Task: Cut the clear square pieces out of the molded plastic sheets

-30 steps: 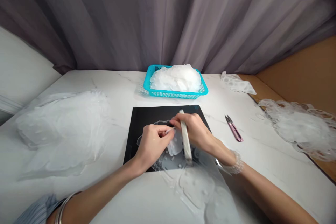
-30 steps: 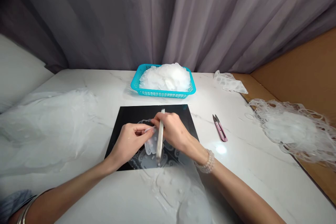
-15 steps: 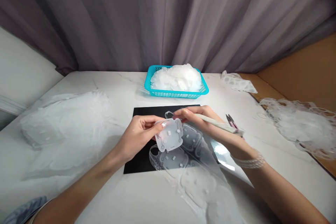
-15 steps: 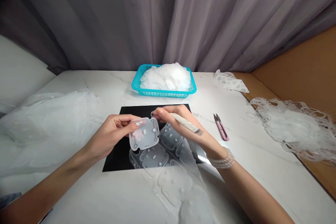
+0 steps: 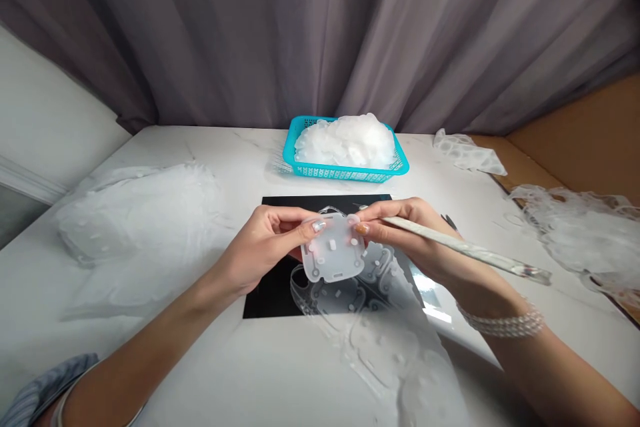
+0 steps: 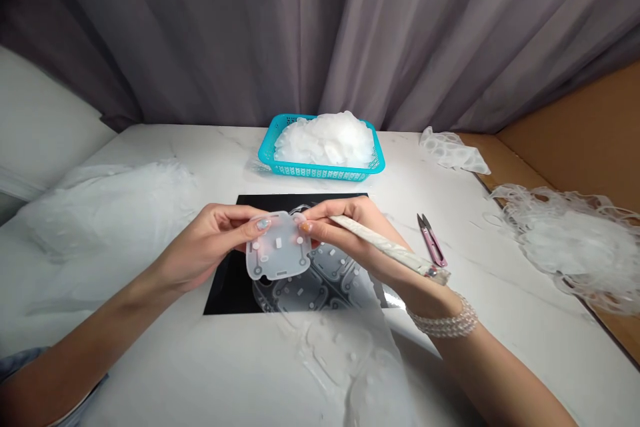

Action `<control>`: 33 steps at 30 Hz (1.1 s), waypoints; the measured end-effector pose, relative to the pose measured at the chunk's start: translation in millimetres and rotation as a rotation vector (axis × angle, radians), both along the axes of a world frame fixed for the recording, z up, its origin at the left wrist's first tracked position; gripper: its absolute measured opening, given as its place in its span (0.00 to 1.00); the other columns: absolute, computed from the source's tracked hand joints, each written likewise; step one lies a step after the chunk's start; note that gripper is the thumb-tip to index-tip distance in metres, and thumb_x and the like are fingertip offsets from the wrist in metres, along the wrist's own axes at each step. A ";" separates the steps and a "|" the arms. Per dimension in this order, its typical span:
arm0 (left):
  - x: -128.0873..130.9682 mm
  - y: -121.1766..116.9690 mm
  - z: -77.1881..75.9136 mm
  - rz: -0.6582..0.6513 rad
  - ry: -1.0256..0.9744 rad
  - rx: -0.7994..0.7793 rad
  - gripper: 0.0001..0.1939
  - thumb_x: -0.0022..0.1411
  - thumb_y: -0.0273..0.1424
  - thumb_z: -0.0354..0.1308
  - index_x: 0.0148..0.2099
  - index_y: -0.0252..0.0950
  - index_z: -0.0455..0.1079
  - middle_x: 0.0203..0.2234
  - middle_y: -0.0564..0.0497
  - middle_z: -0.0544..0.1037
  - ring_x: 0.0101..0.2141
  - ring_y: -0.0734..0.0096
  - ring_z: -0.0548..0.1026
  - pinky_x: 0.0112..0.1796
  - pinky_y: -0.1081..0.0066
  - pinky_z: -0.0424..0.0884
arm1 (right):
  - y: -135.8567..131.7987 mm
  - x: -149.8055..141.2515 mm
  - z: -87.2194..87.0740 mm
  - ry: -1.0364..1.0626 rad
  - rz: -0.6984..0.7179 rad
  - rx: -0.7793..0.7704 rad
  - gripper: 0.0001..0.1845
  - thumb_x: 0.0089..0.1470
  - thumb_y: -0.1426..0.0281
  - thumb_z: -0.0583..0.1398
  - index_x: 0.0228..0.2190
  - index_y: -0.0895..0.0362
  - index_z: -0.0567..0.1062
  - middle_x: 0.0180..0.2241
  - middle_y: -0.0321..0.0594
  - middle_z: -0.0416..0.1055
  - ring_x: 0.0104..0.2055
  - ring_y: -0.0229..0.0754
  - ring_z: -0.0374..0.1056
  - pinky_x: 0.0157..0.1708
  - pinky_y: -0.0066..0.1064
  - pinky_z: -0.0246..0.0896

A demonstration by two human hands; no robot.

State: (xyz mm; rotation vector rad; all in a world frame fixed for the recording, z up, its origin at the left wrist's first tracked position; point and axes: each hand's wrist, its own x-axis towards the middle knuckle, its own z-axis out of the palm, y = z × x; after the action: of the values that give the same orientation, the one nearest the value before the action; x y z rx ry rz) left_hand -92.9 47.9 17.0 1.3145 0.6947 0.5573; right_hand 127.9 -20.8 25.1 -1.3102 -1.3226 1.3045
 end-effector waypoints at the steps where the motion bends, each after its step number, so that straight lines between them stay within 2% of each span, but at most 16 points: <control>1: 0.2 0.1 -0.1 -0.003 -0.001 -0.019 0.11 0.62 0.37 0.64 0.45 0.40 0.81 0.26 0.53 0.79 0.28 0.77 0.75 0.30 0.79 0.73 | 0.0 0.2 -0.3 0.005 -0.003 -0.004 0.09 0.52 0.62 0.68 0.32 0.55 0.82 0.29 0.39 0.78 0.33 0.40 0.72 0.35 0.29 0.67; 6: -0.8 0.4 1.1 -0.033 -0.006 -0.097 0.11 0.63 0.36 0.63 0.46 0.40 0.80 0.29 0.51 0.81 0.28 0.76 0.77 0.28 0.79 0.75 | -0.9 -1.0 1.1 0.030 -0.022 -0.013 0.10 0.51 0.61 0.68 0.32 0.56 0.83 0.28 0.40 0.78 0.32 0.40 0.72 0.35 0.30 0.68; 10: -2.4 0.4 2.7 -0.033 -0.024 -0.132 0.11 0.63 0.35 0.63 0.47 0.40 0.80 0.27 0.52 0.80 0.28 0.76 0.78 0.27 0.78 0.77 | -1.3 -2.2 2.3 0.083 -0.015 -0.035 0.10 0.52 0.63 0.68 0.34 0.56 0.83 0.30 0.41 0.78 0.31 0.39 0.71 0.33 0.29 0.68; 14: -3.3 0.2 4.9 -0.031 -0.026 -0.123 0.12 0.62 0.36 0.64 0.47 0.39 0.79 0.26 0.53 0.80 0.27 0.74 0.78 0.28 0.75 0.79 | -0.8 -0.2 2.2 0.095 -0.010 -0.024 0.06 0.53 0.66 0.67 0.32 0.56 0.83 0.30 0.39 0.78 0.29 0.36 0.70 0.31 0.27 0.68; 18: -4.9 0.4 7.1 -0.043 -0.022 -0.107 0.13 0.62 0.37 0.64 0.47 0.39 0.79 0.27 0.53 0.81 0.28 0.74 0.79 0.27 0.77 0.79 | 1.1 1.5 2.2 0.113 -0.005 -0.027 0.05 0.54 0.67 0.67 0.32 0.55 0.82 0.30 0.39 0.78 0.29 0.36 0.72 0.31 0.26 0.69; 28: -10.8 3.8 12.9 -0.085 -0.039 -0.197 0.18 0.59 0.34 0.67 0.51 0.39 0.77 0.31 0.51 0.83 0.31 0.71 0.81 0.31 0.76 0.79 | 3.8 2.7 2.8 0.147 -0.058 -0.056 0.08 0.51 0.63 0.69 0.28 0.55 0.82 0.23 0.37 0.74 0.25 0.35 0.69 0.26 0.25 0.70; 33: -9.3 2.9 11.6 -0.088 -0.014 -0.214 0.16 0.59 0.32 0.66 0.50 0.37 0.77 0.30 0.49 0.83 0.31 0.70 0.81 0.32 0.75 0.79 | 4.5 2.7 3.5 0.139 -0.091 -0.016 0.08 0.50 0.62 0.69 0.28 0.54 0.83 0.26 0.38 0.75 0.26 0.36 0.70 0.26 0.27 0.71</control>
State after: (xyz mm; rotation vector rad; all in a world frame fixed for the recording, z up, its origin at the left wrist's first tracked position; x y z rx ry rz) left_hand -102.3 50.9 28.7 1.1338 0.6626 0.4093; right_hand 130.6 -16.3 28.6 -1.2520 -1.1463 1.3205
